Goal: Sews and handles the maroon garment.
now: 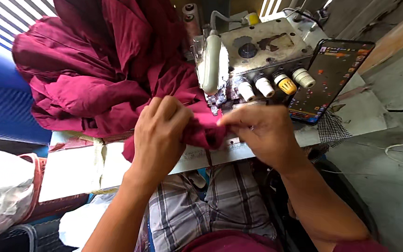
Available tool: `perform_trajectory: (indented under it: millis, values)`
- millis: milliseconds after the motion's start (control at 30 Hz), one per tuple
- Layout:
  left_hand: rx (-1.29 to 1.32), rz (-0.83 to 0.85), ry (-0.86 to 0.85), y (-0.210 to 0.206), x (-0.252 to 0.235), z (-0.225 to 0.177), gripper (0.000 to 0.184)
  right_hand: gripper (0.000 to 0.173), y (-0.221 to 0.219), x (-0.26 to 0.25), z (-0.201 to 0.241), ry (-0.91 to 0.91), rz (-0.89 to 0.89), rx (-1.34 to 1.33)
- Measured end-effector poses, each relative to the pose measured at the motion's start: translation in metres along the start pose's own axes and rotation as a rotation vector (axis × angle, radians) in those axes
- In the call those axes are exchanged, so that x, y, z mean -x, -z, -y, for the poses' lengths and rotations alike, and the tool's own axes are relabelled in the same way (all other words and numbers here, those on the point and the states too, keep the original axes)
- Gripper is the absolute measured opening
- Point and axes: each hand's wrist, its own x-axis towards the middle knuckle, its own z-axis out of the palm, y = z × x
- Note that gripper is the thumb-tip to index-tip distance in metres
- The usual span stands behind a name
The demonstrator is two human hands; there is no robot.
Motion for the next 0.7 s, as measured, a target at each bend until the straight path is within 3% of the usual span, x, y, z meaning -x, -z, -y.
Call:
perform_trajectory:
  millis: [233, 267, 367, 700]
  values:
    - [0.210, 0.164, -0.210, -0.039, 0.047, -0.009, 0.014, 0.016, -0.044, 0.081, -0.032, -0.034, -0.105, -0.105]
    - [0.212, 0.165, -0.197, -0.043, 0.048, -0.010, 0.014, 0.016, -0.046, 0.083, -0.032, -0.031, -0.120, -0.101]
    - [0.130, 0.175, -0.120, -0.044, 0.044, -0.018, 0.043, 0.016, -0.046, 0.081, -0.030, -0.024, -0.147, -0.073]
    - [0.118, 0.261, -0.082, -0.035, 0.016, -0.005, 0.046, 0.018, -0.049, 0.060, -0.038, -0.043, -0.184, 0.012]
